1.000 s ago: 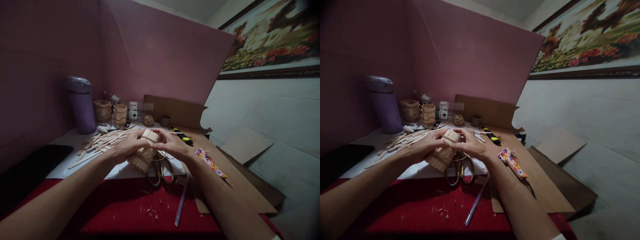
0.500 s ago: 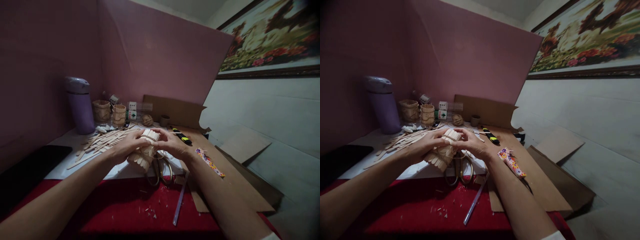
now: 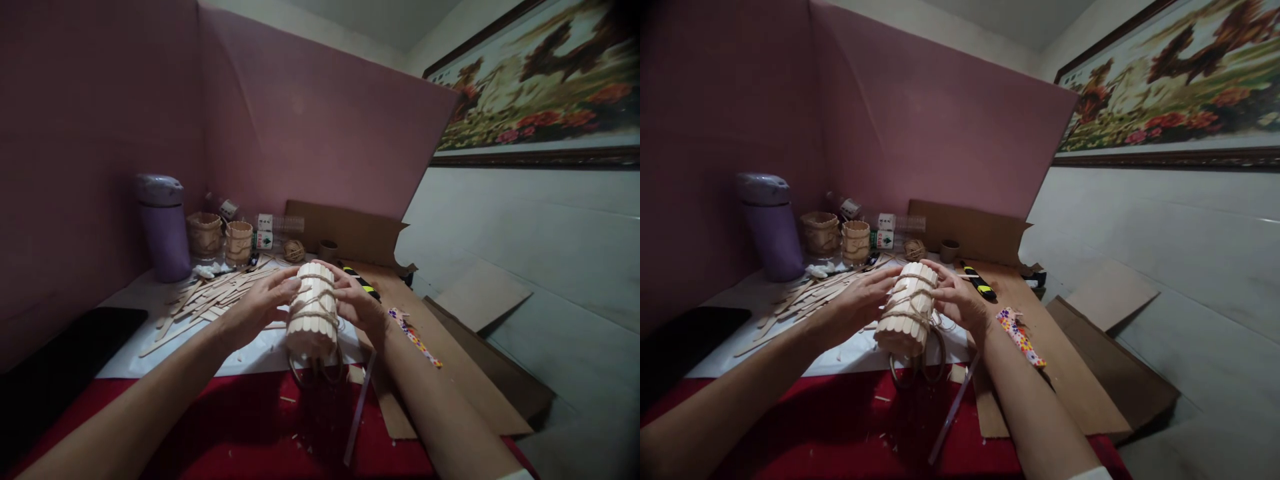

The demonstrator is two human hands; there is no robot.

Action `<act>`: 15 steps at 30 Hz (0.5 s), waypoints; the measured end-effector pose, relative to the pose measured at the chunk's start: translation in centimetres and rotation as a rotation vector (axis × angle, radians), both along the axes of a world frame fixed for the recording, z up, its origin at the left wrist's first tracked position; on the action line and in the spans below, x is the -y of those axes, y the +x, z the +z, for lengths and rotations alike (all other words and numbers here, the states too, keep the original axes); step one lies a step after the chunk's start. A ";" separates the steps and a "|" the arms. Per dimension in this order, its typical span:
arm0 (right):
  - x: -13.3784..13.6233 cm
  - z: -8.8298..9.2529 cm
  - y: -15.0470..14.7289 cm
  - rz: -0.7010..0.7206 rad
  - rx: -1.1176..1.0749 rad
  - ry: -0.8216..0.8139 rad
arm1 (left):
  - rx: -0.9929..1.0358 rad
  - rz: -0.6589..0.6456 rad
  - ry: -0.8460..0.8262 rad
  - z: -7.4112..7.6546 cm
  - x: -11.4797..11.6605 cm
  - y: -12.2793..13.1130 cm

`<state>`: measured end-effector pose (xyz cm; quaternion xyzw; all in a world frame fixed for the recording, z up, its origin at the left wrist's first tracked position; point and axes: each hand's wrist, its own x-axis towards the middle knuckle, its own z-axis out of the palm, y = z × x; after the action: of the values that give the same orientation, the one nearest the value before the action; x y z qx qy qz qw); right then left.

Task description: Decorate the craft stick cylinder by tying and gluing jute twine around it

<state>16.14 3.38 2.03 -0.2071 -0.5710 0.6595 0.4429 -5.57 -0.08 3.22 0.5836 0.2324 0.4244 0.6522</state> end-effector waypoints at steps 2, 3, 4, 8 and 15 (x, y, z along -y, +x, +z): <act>-0.1 0.0 0.3 0.011 0.009 -0.003 | -0.031 -0.001 -0.005 0.1 0.3 -0.1; -0.1 0.0 0.4 0.010 0.022 -0.006 | -0.045 0.007 -0.010 0.2 0.4 -0.1; 0.0 0.1 0.4 0.008 0.037 -0.008 | -0.057 0.016 -0.016 0.2 0.5 -0.2; 0.4 0.4 0.4 -0.004 0.059 0.004 | -0.068 0.040 -0.018 0.2 0.7 -0.1; 0.8 0.9 0.3 -0.002 0.056 -0.015 | -0.049 0.077 -0.035 0.1 0.8 0.1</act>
<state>16.47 2.62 2.96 -0.2291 -0.5781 0.6572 0.4259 -5.51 -0.85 3.33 0.5732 0.2779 0.4304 0.6396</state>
